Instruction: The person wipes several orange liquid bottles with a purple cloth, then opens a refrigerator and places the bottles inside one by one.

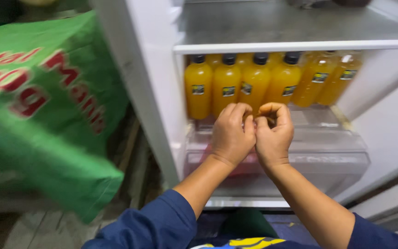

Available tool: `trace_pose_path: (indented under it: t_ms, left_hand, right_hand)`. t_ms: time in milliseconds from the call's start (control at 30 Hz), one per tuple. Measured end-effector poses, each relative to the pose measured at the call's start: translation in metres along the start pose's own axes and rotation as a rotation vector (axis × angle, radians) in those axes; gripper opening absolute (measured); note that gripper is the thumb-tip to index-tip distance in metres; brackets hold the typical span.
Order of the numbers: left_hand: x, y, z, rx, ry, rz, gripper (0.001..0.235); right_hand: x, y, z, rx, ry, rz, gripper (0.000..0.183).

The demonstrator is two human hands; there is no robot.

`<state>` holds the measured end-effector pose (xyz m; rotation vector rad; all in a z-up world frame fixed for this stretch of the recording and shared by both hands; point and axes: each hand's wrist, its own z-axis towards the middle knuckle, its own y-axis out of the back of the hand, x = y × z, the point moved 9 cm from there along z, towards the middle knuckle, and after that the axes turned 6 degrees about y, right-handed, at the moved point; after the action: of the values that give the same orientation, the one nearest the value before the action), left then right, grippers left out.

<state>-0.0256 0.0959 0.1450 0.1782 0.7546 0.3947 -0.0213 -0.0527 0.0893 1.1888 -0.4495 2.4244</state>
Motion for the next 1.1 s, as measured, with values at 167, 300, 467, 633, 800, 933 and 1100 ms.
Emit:
trace_pose_path:
  t_ms: [167,300,467,633,800,933,1100]
  left_hand:
    - [-0.043,0.099,-0.001,-0.166,-0.077,0.036,0.011]
    - [-0.072,0.180,-0.009,-0.275,-0.140,0.109,0.012]
    - [-0.093,0.269,-0.017,-0.391,-0.190,0.225,0.016]
    - [-0.082,0.349,-0.008,-0.480,-0.185,0.377,0.023]
    - [-0.039,0.416,0.025,-0.580,-0.113,0.463,0.035]
    - [0.000,0.463,0.055,-0.671,-0.082,0.547,0.047]
    - [0.070,0.517,0.085,-0.711,0.242,0.535,0.059]
  right_hand:
    - [0.089,-0.063,-0.023,0.117,0.141,0.299,0.017]
    - [0.152,-0.114,-0.048,0.226,0.231,0.541,0.023]
    - [0.212,-0.175,-0.079,0.328,0.302,0.590,0.021]
    - [0.254,-0.268,-0.094,0.482,0.282,0.626,0.017]
    - [0.274,-0.359,-0.089,0.645,0.288,0.603,0.026]
    - [0.273,-0.446,-0.080,0.799,0.166,0.599,0.039]
    - [0.256,-0.529,-0.087,1.008,-0.063,0.505,0.047]
